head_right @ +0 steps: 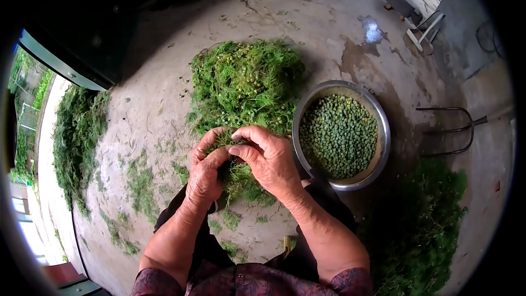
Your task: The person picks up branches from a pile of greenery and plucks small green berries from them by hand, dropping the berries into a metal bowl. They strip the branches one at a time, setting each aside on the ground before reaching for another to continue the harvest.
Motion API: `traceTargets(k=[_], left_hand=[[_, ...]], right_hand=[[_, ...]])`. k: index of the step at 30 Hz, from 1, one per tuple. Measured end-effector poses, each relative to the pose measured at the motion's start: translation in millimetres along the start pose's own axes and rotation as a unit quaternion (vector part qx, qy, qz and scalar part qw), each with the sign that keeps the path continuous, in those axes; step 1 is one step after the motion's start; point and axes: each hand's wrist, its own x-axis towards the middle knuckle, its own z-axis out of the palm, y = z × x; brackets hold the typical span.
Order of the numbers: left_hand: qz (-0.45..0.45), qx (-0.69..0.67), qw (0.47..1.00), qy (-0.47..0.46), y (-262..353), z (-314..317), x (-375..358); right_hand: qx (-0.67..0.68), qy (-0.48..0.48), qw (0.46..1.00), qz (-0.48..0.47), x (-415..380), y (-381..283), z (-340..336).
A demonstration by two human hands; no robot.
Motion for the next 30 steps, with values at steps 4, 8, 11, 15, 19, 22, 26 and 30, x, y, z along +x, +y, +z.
traceTargets(k=[4,8,11,15,19,22,26,30], left_hand=[[-0.008,-0.036,0.998,-0.047,-2,-1,0],[-0.049,-0.142,0.989,-0.008,-9,-3,2],[-0.046,-0.16,0.985,0.04,-3,-10,6],[-0.032,-0.19,0.978,0.079,1,-11,9],[-0.031,-0.197,0.976,0.084,-7,-13,13],[-0.028,-0.196,0.976,0.09,-7,-9,14],[-0.009,-0.225,0.971,0.084,4,-19,17],[0.034,-0.312,0.949,0.03,15,-60,20]], right_hand=[[0.215,0.01,0.957,0.194,0,-3,-8],[0.031,0.079,0.985,0.149,0,6,-35],[-0.29,0.214,0.932,0.023,-1,41,-95],[-0.276,0.237,0.929,0.066,-7,23,-103],[0.138,-0.062,0.971,0.186,-14,5,-42],[0.134,-0.125,0.974,0.131,-18,15,-1],[-0.018,-0.103,0.989,0.106,-22,24,11],[-0.165,0.006,0.985,0.055,-24,103,-12]])
